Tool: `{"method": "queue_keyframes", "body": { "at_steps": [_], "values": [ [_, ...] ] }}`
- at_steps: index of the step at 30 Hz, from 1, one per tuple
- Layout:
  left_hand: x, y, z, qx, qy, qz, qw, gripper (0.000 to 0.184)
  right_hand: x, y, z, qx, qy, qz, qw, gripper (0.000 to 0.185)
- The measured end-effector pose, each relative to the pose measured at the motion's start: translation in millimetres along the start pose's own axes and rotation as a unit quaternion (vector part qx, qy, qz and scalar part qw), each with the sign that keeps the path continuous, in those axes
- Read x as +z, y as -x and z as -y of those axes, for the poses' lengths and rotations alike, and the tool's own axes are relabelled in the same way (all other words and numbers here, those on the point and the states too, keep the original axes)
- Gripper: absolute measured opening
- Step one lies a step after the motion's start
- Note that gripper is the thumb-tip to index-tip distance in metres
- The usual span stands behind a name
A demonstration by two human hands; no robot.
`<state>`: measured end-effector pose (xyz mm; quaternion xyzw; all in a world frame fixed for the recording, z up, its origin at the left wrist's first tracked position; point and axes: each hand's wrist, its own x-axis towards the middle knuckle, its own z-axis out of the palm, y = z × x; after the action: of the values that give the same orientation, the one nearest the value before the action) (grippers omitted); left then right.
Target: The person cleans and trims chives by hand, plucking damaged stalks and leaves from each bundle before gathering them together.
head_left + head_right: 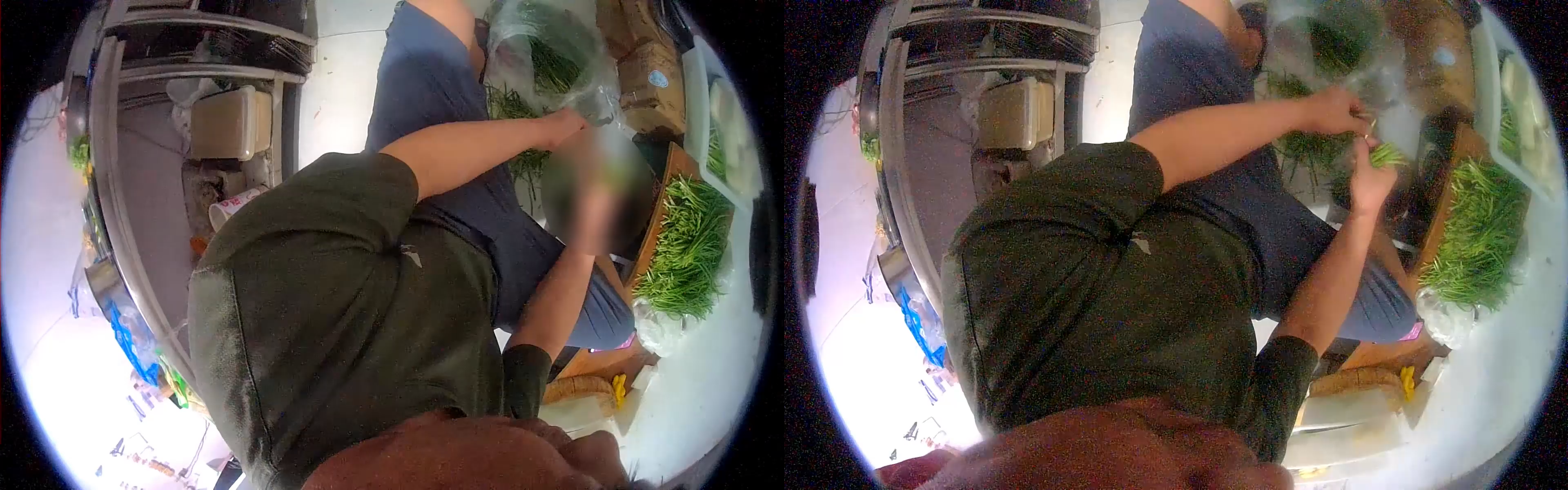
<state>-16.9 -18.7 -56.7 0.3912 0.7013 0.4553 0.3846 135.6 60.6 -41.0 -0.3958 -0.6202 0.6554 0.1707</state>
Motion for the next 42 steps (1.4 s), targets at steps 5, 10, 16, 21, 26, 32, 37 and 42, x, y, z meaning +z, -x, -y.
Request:
{"method": "queue_keyframes", "body": {
  "at_steps": [5,10,16,21,26,32,37,42],
  "values": [
    [4.1,-9.6,16.0,0.058,0.048,0.042,0.996,0.041,1.6,4.9,11.3,-0.038,0.071,-0.013,0.997,0.017],
    [-10.8,-4.5,-2.2,0.030,-0.046,0.100,0.994,0.041,0.6,6.7,16.8,-0.002,0.084,0.008,0.996,0.014],
    [-5.1,-9.7,10.0,0.098,-0.041,0.081,0.991,0.036,3.2,8.6,18.7,0.010,0.033,0.017,0.999,0.015],
    [-9.3,-11.9,7.5,0.092,-0.058,0.028,0.994,0.037,-0.7,4.2,13.5,0.024,0.022,0.037,0.999,0.017],
    [-20.1,-19.3,4.1,-0.025,-0.067,-0.052,0.996,0.040,3.4,14.0,28.0,-0.012,0.086,0.013,0.996,0.019],
    [-4.9,-19.0,26.8,-0.029,-0.071,-0.062,0.995,0.041,-0.2,3.0,13.2,0.047,-0.020,0.008,0.999,0.018],
    [3.4,0.3,-5.9,-0.008,0.053,0.098,0.994,0.043,-3.7,-0.7,3.6,0.054,-0.031,0.054,0.997,0.021],
    [16.1,-12.1,8.8,-0.029,0.078,0.000,0.997,0.039,-2.6,4.1,7.4,0.072,-0.044,0.077,0.994,0.022]
  ]
}}
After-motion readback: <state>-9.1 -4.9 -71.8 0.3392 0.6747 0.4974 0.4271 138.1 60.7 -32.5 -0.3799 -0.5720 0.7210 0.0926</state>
